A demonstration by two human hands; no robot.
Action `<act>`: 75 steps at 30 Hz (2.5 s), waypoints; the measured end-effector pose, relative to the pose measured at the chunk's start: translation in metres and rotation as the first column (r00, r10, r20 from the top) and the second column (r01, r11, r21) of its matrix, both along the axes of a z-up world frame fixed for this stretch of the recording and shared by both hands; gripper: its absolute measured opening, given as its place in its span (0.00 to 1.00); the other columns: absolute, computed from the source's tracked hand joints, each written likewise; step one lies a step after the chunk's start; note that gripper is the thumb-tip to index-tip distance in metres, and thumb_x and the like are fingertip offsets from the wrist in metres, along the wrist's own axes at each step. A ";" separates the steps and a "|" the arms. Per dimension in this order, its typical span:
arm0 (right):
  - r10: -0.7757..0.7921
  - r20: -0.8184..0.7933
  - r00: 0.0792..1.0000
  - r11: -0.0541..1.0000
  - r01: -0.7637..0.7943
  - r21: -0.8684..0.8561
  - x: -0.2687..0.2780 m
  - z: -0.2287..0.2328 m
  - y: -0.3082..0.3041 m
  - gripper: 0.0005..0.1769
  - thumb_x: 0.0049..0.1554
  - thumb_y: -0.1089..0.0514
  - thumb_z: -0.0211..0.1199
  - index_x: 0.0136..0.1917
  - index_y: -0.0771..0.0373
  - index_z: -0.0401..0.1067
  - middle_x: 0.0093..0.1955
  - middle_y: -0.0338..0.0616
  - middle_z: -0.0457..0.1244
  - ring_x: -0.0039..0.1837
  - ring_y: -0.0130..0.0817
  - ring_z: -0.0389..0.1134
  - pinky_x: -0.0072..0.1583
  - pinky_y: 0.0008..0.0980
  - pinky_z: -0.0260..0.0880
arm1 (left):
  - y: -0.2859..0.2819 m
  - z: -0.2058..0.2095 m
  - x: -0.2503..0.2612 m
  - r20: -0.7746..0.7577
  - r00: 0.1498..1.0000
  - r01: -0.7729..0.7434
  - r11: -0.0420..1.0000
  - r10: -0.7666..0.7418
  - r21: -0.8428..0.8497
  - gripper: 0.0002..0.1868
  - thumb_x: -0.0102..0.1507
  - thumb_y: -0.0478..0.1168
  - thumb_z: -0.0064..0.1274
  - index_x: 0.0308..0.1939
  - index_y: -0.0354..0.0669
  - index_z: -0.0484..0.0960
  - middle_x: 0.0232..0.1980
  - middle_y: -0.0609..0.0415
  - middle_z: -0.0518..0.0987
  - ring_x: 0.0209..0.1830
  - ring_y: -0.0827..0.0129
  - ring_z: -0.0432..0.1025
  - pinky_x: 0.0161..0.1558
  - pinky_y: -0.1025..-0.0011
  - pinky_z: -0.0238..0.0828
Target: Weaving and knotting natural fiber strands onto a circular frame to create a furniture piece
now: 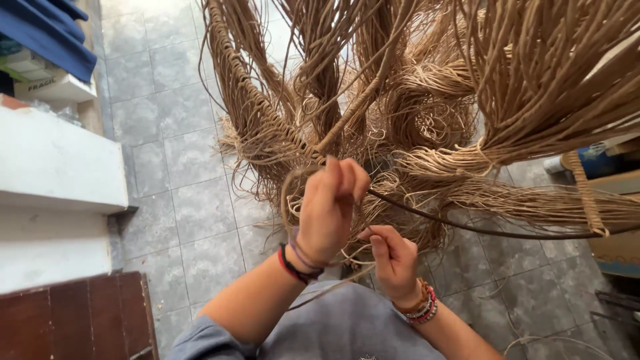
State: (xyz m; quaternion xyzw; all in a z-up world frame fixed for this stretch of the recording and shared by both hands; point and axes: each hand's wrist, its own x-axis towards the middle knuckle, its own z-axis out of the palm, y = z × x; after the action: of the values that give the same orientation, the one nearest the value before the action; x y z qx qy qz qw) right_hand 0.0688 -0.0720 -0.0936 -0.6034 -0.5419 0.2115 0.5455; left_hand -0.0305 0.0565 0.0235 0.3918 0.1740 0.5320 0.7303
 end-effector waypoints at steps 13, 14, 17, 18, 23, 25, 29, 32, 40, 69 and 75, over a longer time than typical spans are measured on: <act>-0.103 0.057 0.993 0.994 0.101 0.036 -0.008 -0.029 -0.005 0.14 0.67 0.53 0.50 0.48 0.62 0.73 0.35 0.33 0.67 0.26 0.21 0.53 0.32 0.25 0.55 | 0.049 -0.001 0.028 0.489 0.869 0.151 0.982 -0.077 -0.113 0.30 0.72 0.55 0.29 0.15 0.52 0.52 0.16 0.63 0.46 0.14 0.75 0.37 0.19 0.72 0.29; -0.102 0.060 0.993 0.994 0.101 0.030 -0.008 -0.032 -0.006 0.14 0.67 0.53 0.50 0.48 0.62 0.73 0.36 0.34 0.67 0.27 0.22 0.55 0.33 0.25 0.57 | 0.051 -0.002 0.030 0.484 0.872 0.143 0.982 -0.066 -0.124 0.30 0.72 0.55 0.29 0.15 0.53 0.51 0.16 0.64 0.45 0.15 0.75 0.36 0.19 0.72 0.28; -0.108 0.080 0.991 0.994 0.108 -0.001 -0.011 -0.037 -0.010 0.14 0.67 0.53 0.50 0.47 0.61 0.73 0.35 0.35 0.66 0.28 0.24 0.58 0.34 0.26 0.60 | 0.055 -0.005 0.032 0.487 0.872 0.133 0.980 -0.046 -0.146 0.30 0.72 0.55 0.29 0.15 0.53 0.50 0.16 0.63 0.44 0.15 0.75 0.35 0.20 0.72 0.27; -0.118 0.098 0.988 0.993 0.121 -0.018 -0.011 -0.038 -0.010 0.14 0.67 0.53 0.50 0.46 0.60 0.73 0.33 0.35 0.64 0.27 0.25 0.59 0.34 0.28 0.60 | 0.058 -0.006 0.033 0.497 0.867 0.136 0.979 -0.044 -0.150 0.30 0.72 0.54 0.29 0.15 0.53 0.49 0.16 0.62 0.44 0.15 0.75 0.34 0.20 0.71 0.27; -0.088 0.082 0.993 0.996 0.089 -0.004 -0.006 -0.050 -0.012 0.14 0.66 0.54 0.50 0.46 0.61 0.73 0.33 0.35 0.64 0.28 0.24 0.59 0.35 0.26 0.61 | 0.061 -0.004 0.035 0.489 0.872 0.070 0.990 -0.002 -0.122 0.30 0.72 0.54 0.29 0.14 0.53 0.52 0.15 0.63 0.46 0.13 0.75 0.37 0.18 0.72 0.29; -0.083 0.091 0.992 0.996 0.084 -0.007 -0.002 -0.048 -0.007 0.14 0.66 0.53 0.50 0.46 0.61 0.73 0.34 0.35 0.65 0.30 0.25 0.62 0.36 0.27 0.64 | 0.054 -0.006 0.026 0.480 0.877 0.038 0.998 -0.008 -0.053 0.30 0.72 0.53 0.29 0.15 0.53 0.53 0.15 0.63 0.47 0.12 0.75 0.38 0.18 0.72 0.31; 0.166 0.123 0.978 0.981 -0.151 -0.122 0.003 -0.010 -0.005 0.13 0.66 0.55 0.50 0.48 0.62 0.72 0.40 0.40 0.68 0.38 0.32 0.68 0.44 0.31 0.69 | 0.013 -0.004 -0.019 0.050 0.997 -0.075 0.847 0.057 0.527 0.25 0.74 0.46 0.24 0.22 0.49 0.61 0.24 0.58 0.65 0.28 0.65 0.66 0.46 0.62 0.51; 0.349 0.229 0.908 0.933 -0.314 -0.179 0.007 0.003 -0.001 0.08 0.64 0.58 0.52 0.48 0.61 0.71 0.41 0.42 0.68 0.40 0.38 0.71 0.45 0.36 0.71 | -0.023 -0.029 -0.045 -0.116 0.984 -0.023 0.751 0.132 0.660 0.24 0.74 0.43 0.24 0.23 0.47 0.63 0.26 0.56 0.70 0.44 0.53 0.76 0.64 0.53 0.54; 0.273 0.622 0.734 0.961 -0.238 -0.141 0.012 0.132 0.019 0.10 0.61 0.58 0.57 0.41 0.55 0.77 0.39 0.37 0.69 0.41 0.37 0.68 0.47 0.37 0.67 | -0.029 -0.062 -0.042 0.320 0.944 0.159 0.962 -0.083 -0.220 0.31 0.72 0.51 0.34 0.14 0.50 0.55 0.15 0.59 0.52 0.23 0.67 0.55 0.23 0.74 0.45; 0.013 0.851 0.525 0.872 0.410 -0.266 0.001 0.085 0.082 0.30 0.59 0.26 0.54 0.31 0.49 0.65 0.25 0.37 0.64 0.34 0.48 0.72 0.39 0.45 0.72 | 0.034 -0.136 -0.068 -0.629 0.704 0.612 0.169 0.330 0.773 0.13 0.69 0.44 0.37 0.45 0.41 0.75 0.48 0.47 0.77 0.61 0.48 0.68 0.51 0.56 0.68; -0.199 0.819 0.538 0.939 0.344 0.002 -0.020 0.085 0.061 0.15 0.61 0.46 0.63 0.57 0.54 0.75 0.46 0.36 0.63 0.53 0.39 0.69 0.54 0.37 0.67 | 0.030 -0.091 -0.092 -0.704 0.708 0.692 0.259 -0.059 0.674 0.31 0.54 0.29 0.35 0.63 0.36 0.71 0.70 0.34 0.70 0.70 0.32 0.62 0.65 0.37 0.58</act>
State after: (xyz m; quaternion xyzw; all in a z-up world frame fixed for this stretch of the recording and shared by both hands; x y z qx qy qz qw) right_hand 0.0492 -0.0110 -0.0086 -0.7509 -0.6106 -0.1313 0.2148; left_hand -0.1224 0.0860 -0.0673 0.8902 -0.0562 0.1928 0.4089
